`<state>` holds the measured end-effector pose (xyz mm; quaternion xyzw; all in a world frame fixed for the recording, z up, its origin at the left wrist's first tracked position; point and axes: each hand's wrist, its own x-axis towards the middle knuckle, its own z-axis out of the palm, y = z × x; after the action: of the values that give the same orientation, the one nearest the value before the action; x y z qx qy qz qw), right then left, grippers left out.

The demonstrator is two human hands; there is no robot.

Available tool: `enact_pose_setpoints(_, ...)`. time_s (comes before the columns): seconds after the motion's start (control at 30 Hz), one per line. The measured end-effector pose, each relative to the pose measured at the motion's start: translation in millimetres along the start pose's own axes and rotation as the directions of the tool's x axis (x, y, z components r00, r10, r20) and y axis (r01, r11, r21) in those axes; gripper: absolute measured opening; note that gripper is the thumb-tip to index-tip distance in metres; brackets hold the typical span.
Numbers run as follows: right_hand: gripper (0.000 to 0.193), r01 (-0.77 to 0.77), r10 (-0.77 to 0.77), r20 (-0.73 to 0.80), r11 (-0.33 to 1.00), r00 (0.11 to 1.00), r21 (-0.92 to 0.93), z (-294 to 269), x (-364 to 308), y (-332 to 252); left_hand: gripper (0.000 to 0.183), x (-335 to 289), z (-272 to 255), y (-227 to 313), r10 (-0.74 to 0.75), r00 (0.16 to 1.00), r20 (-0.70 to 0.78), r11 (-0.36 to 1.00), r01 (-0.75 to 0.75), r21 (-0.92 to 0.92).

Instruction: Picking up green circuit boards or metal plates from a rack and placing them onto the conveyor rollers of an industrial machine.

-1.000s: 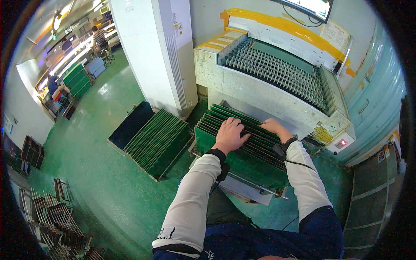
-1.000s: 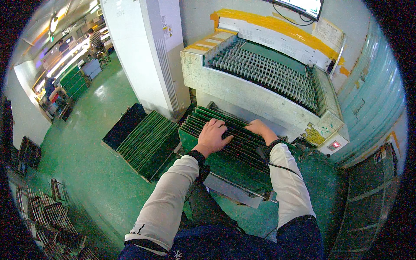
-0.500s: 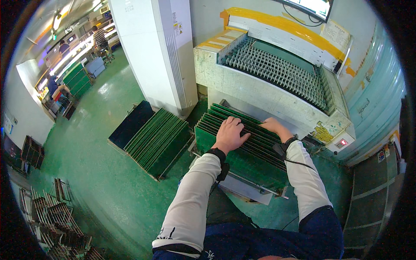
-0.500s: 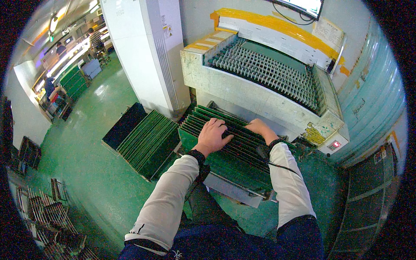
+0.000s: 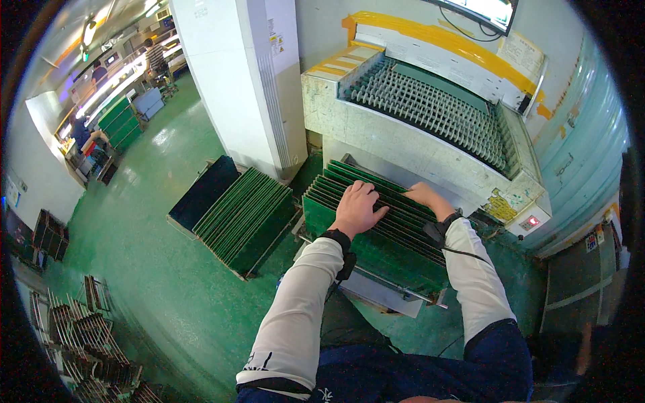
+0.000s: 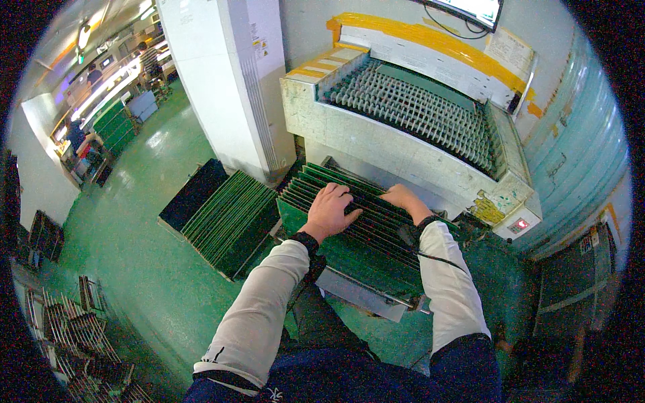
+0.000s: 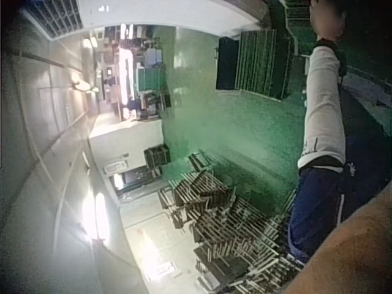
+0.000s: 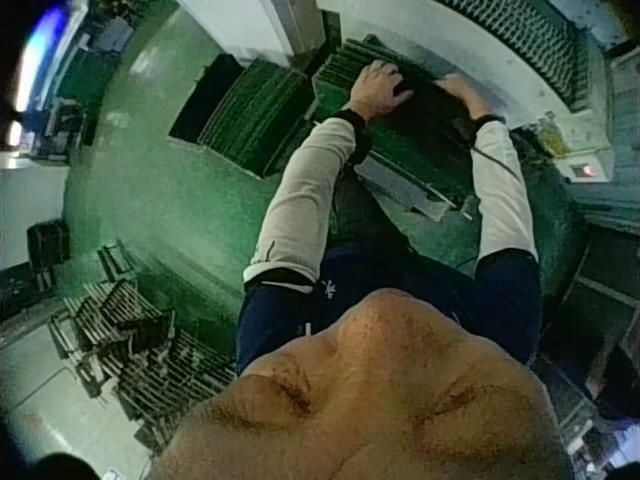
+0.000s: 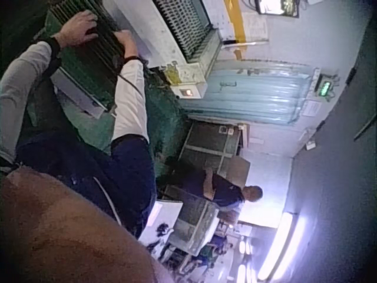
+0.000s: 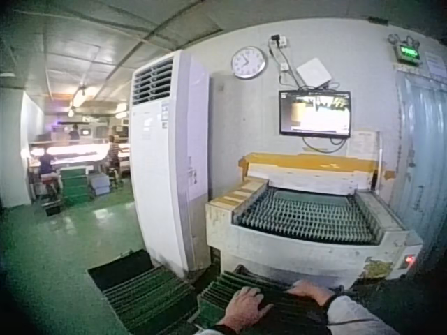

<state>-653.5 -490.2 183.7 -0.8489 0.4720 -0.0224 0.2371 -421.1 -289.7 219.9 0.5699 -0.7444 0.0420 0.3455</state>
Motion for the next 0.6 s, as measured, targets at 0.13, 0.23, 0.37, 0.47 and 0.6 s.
enact_pose_setpoints(0.13,0.044,0.018,-0.016,0.014,0.989,1.0,-0.145,-5,4,12,0.042,4,5,3,0.012,1.0,-0.008,1.0,-0.012,-0.006)
enact_pose_setpoints(0.23,0.039,0.072,-0.071,0.011,0.966,0.997,-0.25,-6,3,1,0.042,2,3,-1,0.01,1.0,-0.014,1.0,-0.01,0.008)
enact_pose_setpoints(0.37,0.043,0.073,-0.074,0.002,0.971,0.997,-0.226,-18,-6,-12,0.042,2,1,0,0.017,1.0,-0.018,1.0,-0.017,0.003)
enact_pose_setpoints(0.47,0.044,0.11,-0.145,-0.137,0.966,0.98,-0.236,-51,-22,-17,0.048,6,-4,7,-0.03,0.996,0.079,0.999,0.028,0.03)
enact_pose_setpoints(0.6,0.041,0.086,-0.132,-0.194,0.969,0.972,-0.232,-111,-52,-61,0.047,1,-11,1,-0.075,0.992,0.098,0.997,0.076,0.0)
